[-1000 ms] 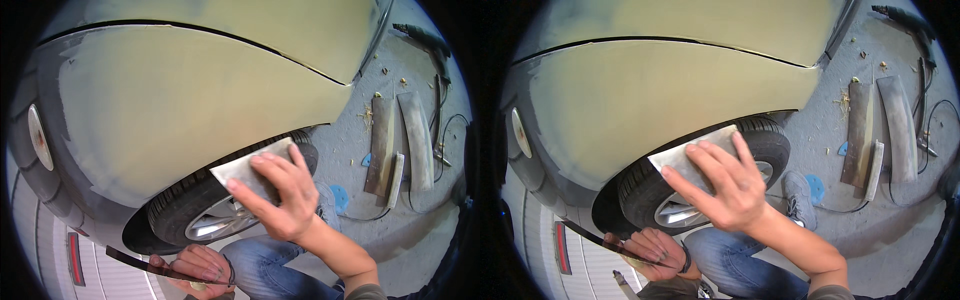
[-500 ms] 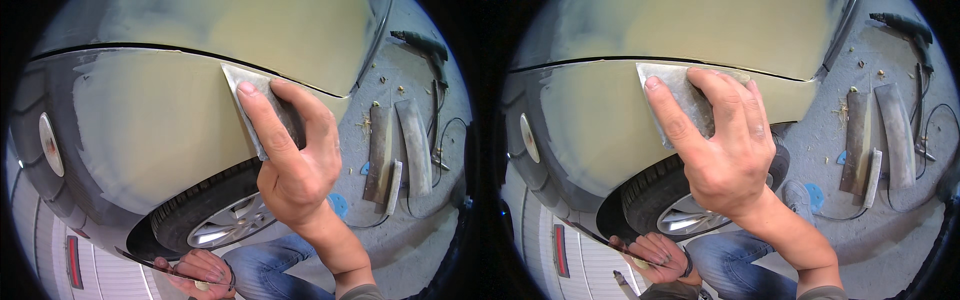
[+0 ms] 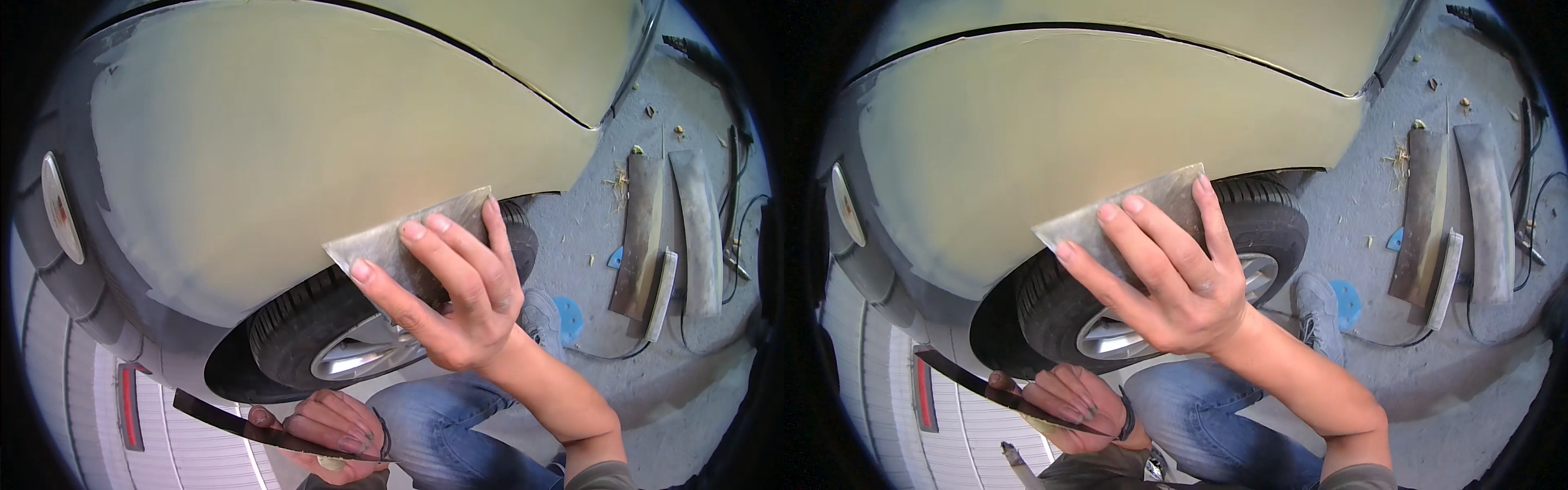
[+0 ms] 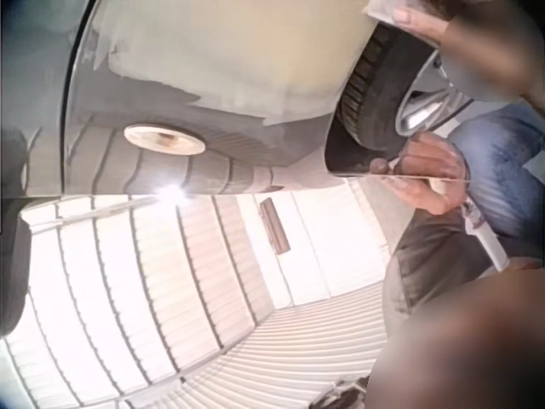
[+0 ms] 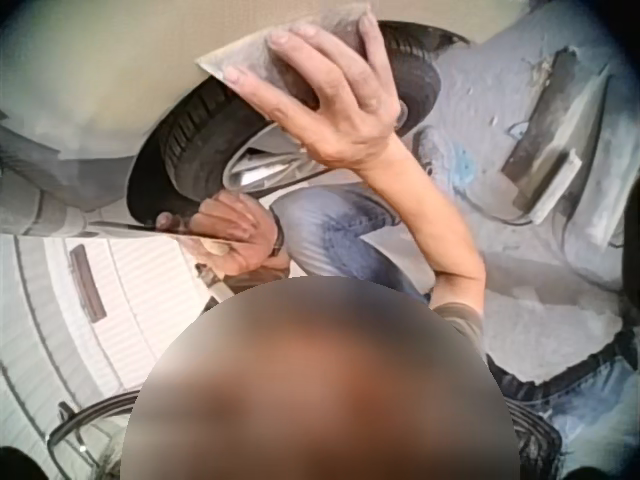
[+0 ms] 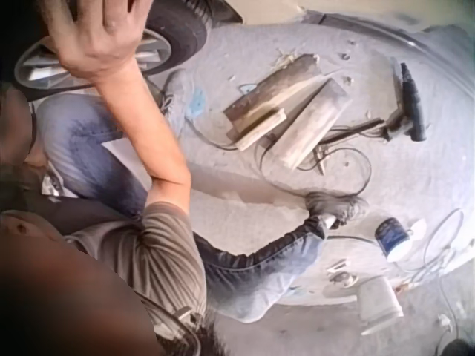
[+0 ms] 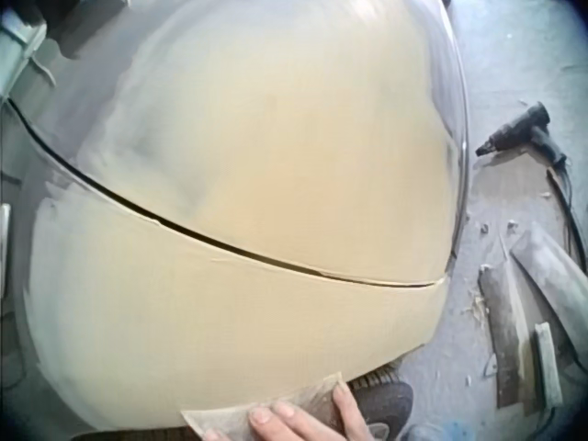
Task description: The person applies body filler to the front bumper area of a car using a putty knife, then sands the filler with a sanding block. They use a heat gun to warm the filler and continue sanding to smooth the surface.
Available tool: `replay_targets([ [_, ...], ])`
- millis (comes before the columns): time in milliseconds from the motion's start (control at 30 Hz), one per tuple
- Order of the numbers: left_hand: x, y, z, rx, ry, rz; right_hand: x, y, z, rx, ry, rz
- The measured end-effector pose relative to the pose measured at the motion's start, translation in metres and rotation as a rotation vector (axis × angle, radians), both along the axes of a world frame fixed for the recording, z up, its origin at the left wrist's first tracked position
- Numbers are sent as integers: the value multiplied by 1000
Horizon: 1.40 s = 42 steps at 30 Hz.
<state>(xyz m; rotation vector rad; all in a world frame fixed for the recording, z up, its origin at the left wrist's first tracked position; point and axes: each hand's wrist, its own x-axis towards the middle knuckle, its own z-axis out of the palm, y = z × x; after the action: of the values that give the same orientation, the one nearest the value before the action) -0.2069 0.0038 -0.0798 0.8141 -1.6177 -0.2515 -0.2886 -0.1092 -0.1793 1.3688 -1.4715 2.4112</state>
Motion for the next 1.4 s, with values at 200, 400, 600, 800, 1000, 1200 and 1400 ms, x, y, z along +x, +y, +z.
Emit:
replay_targets([
  [200, 7, 7, 2, -6, -61, -16, -5, 17, -20, 21, 21, 109],
  [400, 7, 7, 0, 0, -48, -5, -1, -1, -8, 0, -52, 13],
  [600, 0, 2, 2, 23, -8, -7, -3, 10, -12, 24, -59, 83],
  [800, -4, -5, 0, 22, -34, -43, -3, 5, -14, 10, 8, 96],
  [1000, -6, -8, 1, 64, -56, -59, -50, 9, -10, 72, -23, 106],
  [1200, -11, -6, 2, 43, -14, 80, -75, -28, 18, 63, -70, 9],
  [1400, -11, -6, 1, 40, -10, 80, -74, -38, 30, 61, -109, -14],
])
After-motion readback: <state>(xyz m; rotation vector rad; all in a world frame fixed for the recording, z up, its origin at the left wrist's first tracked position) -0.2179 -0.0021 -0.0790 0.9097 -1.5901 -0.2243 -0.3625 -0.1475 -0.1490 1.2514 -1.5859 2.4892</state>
